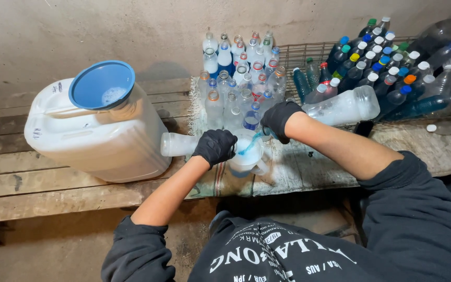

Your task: The person pours a blue liquid from multiple plastic bottles into a measuring jug, then transfers the liquid into a large white container using a funnel. The person repeats this process several times, handling the bottles and jug with gloved hands.

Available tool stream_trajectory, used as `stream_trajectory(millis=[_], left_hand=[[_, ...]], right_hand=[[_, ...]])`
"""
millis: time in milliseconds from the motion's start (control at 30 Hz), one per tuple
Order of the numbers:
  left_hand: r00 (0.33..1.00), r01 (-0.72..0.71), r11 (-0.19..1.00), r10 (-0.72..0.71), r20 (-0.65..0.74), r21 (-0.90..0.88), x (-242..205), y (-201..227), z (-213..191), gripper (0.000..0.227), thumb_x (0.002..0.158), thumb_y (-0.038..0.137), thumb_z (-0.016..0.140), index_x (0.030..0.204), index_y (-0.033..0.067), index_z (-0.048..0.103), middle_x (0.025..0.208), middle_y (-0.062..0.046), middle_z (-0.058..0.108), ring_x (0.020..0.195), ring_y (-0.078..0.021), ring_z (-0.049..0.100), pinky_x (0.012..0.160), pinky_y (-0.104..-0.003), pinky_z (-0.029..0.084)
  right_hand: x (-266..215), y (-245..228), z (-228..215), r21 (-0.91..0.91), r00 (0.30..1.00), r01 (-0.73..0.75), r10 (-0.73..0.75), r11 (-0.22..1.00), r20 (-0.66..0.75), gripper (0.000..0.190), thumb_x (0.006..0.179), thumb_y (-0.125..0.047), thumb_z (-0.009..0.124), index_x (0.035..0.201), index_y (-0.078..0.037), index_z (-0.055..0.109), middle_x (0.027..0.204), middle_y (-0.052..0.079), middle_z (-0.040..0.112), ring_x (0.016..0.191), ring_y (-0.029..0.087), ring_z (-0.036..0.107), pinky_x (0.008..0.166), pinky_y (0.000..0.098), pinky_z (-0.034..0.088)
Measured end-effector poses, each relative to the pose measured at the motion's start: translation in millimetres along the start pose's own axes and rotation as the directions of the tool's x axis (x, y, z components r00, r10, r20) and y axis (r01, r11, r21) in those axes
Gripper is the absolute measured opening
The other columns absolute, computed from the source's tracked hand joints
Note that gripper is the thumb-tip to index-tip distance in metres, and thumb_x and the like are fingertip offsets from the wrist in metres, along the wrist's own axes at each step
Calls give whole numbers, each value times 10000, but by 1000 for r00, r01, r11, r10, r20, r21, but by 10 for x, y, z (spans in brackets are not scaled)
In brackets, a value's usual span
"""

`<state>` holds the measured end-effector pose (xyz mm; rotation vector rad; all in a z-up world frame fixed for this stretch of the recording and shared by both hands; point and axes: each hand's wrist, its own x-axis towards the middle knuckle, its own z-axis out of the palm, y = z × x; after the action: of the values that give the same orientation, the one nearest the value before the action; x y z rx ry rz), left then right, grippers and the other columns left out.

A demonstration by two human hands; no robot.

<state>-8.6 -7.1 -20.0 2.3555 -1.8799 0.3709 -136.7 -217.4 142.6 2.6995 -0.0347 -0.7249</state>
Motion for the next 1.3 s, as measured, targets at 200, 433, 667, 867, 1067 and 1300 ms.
stream_trajectory(millis=[200, 433, 667, 867, 1067, 1300], left_hand=[[1000, -1, 1000, 1, 25, -22, -6, -19, 2, 322, 793, 511, 825, 938, 228, 776, 793, -92, 698, 762, -361, 762, 663, -516, 647], [995, 47, 996, -40, 90, -77, 14, -13, -144, 304, 875, 500, 780, 1008, 227, 786, 858, -128, 722, 822, -397, 775, 702, -540, 656], [972, 127, 961, -71, 223, -247, 61, -27, -378, 495, 893, 599, 765, 1225, 232, 789, 1018, -108, 787, 1000, -370, 795, 835, -511, 662], [970, 208, 838, -108, 220, -505, 253, -211, -1008, 576, 944, 599, 768, 1351, 193, 732, 1179, -144, 793, 1167, -403, 749, 982, -533, 622], [974, -3, 714, -156, -164, -700, 582, -661, -1629, 508, 926, 434, 908, 1326, 158, 758, 1208, -155, 766, 1219, -435, 703, 1072, -525, 569], [824, -189, 756, -225, -520, -626, 1072, -1428, -1649, 545, 943, 349, 911, 1408, 124, 735, 1340, -111, 715, 1259, -321, 656, 1093, -444, 510]], right_hand=[[-19, 34, -31, 22, 1000, 21, -21, 1000, 6, 677, 689, -281, 1037, 1315, -210, 787, 1222, 86, 825, 1231, 371, 760, 972, 571, 627], [-172, 87, -83, 48, 999, 37, -37, 998, 13, 721, 701, -287, 1037, 1366, -216, 770, 1262, 98, 821, 1250, 386, 753, 983, 588, 625], [-237, 300, 134, 443, 976, 200, -215, 874, -17, 950, 828, -476, 947, 1612, -157, 514, 1413, 249, 730, 1317, 503, 676, 1106, 628, 555], [-196, 600, 119, 740, 937, 346, -163, 577, -310, 882, 796, -512, 981, 1442, -73, 569, 1327, 317, 727, 1313, 541, 645, 1124, 606, 510], [76, 981, -78, 800, 815, 450, 184, 396, -550, 899, 697, -343, 1087, 1422, -123, 604, 1340, 131, 727, 1322, 330, 668, 1173, 510, 494], [643, 1334, -616, 503, 360, 761, 378, 410, -853, 672, 889, -238, 967, 1408, -90, 567, 1417, 107, 650, 1346, 279, 616, 1189, 430, 478]])
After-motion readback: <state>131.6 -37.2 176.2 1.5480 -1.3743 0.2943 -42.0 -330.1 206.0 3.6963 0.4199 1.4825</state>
